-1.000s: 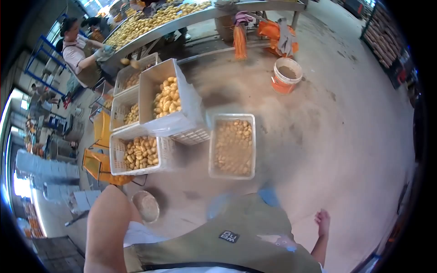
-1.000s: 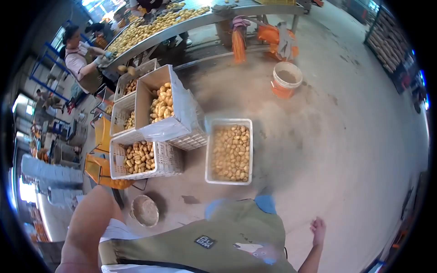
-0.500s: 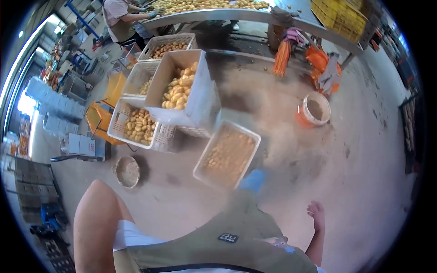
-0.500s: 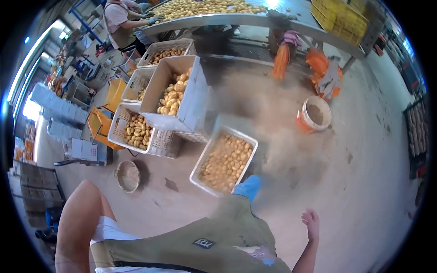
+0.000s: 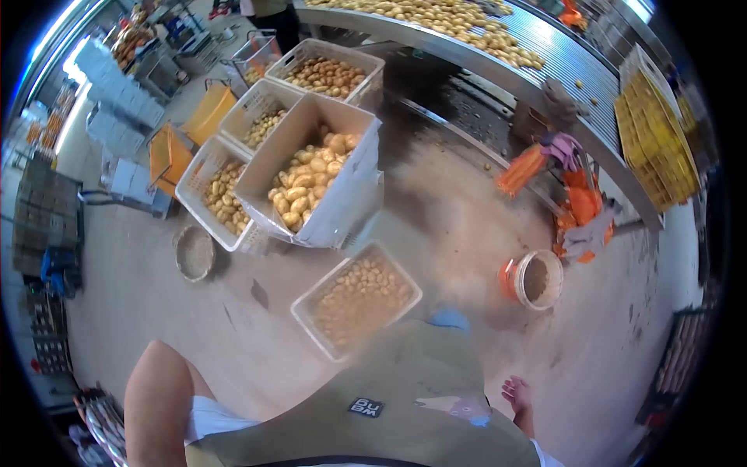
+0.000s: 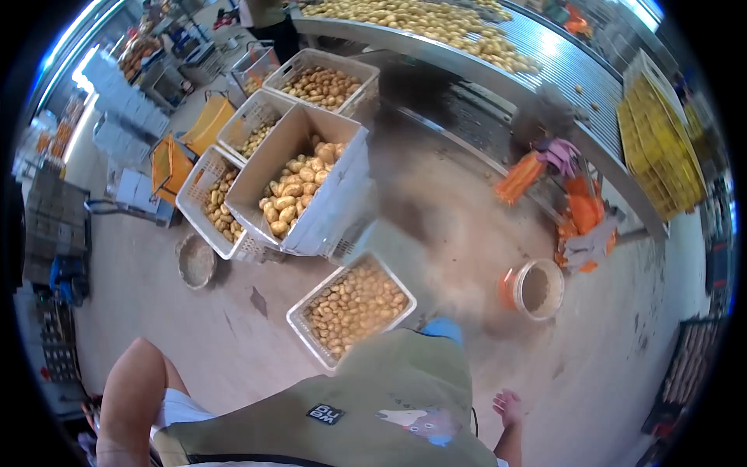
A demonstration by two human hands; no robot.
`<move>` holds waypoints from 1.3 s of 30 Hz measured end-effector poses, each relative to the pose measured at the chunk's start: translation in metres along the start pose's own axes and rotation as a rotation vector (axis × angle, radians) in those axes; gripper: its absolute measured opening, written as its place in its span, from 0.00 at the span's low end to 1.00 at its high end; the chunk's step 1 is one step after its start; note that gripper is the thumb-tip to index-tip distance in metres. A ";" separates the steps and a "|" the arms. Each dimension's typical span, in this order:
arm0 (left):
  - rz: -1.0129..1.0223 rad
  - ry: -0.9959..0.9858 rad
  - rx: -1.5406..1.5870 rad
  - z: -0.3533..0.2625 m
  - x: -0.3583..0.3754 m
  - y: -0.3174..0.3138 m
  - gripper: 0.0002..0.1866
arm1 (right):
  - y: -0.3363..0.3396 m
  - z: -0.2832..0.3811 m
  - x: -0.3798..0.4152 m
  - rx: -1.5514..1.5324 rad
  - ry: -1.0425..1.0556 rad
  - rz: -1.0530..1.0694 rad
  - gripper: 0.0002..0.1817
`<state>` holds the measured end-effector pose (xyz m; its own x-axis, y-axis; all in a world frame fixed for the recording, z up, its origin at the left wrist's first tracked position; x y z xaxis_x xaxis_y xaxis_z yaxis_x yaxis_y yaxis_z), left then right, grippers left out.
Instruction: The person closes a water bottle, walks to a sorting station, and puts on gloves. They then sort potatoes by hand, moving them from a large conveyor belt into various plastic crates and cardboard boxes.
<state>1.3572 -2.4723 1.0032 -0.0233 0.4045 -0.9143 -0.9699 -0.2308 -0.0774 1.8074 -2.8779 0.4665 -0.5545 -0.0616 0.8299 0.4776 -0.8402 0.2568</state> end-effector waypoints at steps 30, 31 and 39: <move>1.164 2.184 -1.507 0.081 0.581 0.065 0.25 | -0.919 0.431 0.091 1.862 1.395 0.929 0.31; 1.235 2.185 -1.517 0.081 0.586 0.069 0.23 | -0.930 0.427 0.088 1.874 1.390 0.937 0.31; 1.215 2.137 -1.389 0.114 0.570 0.039 0.20 | -0.951 0.437 0.059 1.919 1.344 1.047 0.22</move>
<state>1.2780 -2.1497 0.5245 0.7421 -0.6316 0.2245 -0.2584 0.0394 0.9652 1.6187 -1.8474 0.4875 0.5333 -0.6546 0.5359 0.1091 0.6814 0.7237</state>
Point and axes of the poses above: each hand's wrist, its own x-axis away from the middle knuckle, its own y-axis out of the back of the hand, z = x × y, the point moved 5 cm from there along -x, towards the middle knuckle, and after that the axes turned 12 degrees about -x, right-handed, at the moved point
